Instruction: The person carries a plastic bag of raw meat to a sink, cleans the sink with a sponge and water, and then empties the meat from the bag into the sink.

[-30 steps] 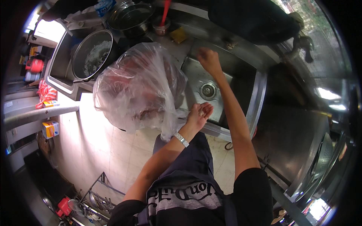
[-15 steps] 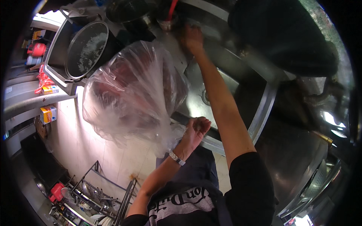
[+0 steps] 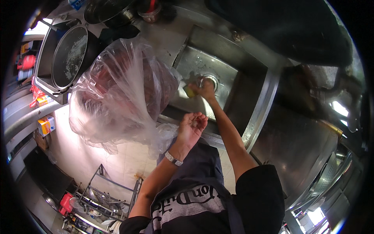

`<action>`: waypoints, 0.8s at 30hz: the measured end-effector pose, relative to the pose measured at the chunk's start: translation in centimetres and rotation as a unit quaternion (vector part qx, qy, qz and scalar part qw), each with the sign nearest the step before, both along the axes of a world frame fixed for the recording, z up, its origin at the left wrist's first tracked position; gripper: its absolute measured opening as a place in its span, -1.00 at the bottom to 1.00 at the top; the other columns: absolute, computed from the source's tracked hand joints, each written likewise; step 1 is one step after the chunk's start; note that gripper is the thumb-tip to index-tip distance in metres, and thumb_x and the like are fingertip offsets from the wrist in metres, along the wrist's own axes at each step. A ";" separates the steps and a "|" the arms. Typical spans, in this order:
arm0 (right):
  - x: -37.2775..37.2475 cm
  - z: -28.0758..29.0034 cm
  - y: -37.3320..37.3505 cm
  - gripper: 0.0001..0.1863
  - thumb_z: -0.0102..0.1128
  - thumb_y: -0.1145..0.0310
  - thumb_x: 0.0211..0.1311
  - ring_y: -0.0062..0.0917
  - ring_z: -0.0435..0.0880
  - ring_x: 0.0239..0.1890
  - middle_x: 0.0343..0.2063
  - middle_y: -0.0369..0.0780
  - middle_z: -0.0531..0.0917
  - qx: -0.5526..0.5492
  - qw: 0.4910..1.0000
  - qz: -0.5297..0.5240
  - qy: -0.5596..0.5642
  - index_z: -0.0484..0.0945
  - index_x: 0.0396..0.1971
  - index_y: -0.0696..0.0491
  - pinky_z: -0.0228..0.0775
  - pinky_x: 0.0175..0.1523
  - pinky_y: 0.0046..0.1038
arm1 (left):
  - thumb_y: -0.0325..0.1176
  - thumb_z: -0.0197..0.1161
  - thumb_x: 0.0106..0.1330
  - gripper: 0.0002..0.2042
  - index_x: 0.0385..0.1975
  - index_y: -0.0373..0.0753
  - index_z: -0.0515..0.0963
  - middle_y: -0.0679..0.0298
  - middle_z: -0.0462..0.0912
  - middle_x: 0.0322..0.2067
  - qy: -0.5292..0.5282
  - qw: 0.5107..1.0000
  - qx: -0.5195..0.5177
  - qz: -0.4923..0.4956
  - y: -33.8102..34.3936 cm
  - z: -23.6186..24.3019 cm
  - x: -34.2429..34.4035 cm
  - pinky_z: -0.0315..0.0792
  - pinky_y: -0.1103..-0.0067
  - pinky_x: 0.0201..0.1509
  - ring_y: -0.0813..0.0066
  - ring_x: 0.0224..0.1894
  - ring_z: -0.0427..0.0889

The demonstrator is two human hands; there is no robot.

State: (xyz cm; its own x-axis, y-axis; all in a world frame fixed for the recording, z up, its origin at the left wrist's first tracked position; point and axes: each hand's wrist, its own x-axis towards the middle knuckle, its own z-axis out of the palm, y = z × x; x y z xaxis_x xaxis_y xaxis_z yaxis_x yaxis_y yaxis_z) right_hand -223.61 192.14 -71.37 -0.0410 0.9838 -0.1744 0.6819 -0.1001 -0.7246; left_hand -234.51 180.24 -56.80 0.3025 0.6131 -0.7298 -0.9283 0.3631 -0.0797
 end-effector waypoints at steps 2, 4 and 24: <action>2.0 5.6 1.0 -0.74 0.26 0.32 -0.02 -0.25 0.55 -0.27 -0.33 -0.05 0.55 0.097 0.986 -0.114 0.070 0.50 -0.32 0.10 0.40 -0.23 -0.33 | -0.25 0.00 0.27 -0.76 -0.37 -0.31 0.48 0.21 0.55 -0.38 0.006 1.000 0.001 -0.013 0.0 0.0 -0.3 0.47 0.52 -0.08 0.34 -0.23 0.55; 5.8 14.5 1.5 -0.91 0.12 0.45 0.10 -0.53 0.51 -0.31 -0.37 -0.19 0.53 0.220 0.942 -0.250 0.030 0.50 -0.38 0.09 0.36 -0.20 -0.50 | -0.25 0.00 0.27 -0.77 -0.37 -0.30 0.48 0.21 0.54 -0.37 0.009 1.000 -0.006 -0.013 -0.1 0.0 -0.5 0.46 0.52 -0.07 0.34 -0.22 0.55; 9.3 39.2 3.3 -0.66 -0.18 0.24 0.34 -0.40 0.59 -0.26 -0.18 -0.07 0.53 0.568 0.815 -0.089 0.073 0.34 -0.09 0.22 0.41 -0.25 -0.52 | -0.29 -0.01 0.25 -0.79 -0.39 -0.31 0.47 0.21 0.53 -0.39 0.007 0.999 -0.007 -0.037 -0.4 1.6 -0.9 0.43 0.52 -0.07 0.32 -0.22 0.53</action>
State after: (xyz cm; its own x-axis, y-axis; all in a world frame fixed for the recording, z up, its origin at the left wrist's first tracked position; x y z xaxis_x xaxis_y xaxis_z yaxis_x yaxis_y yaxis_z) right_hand -214.28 195.39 -32.16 0.1818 0.5007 0.8463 0.6278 0.6033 -0.4918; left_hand -235.37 179.87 -55.22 0.3364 0.5788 -0.7429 -0.9000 0.4299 -0.0726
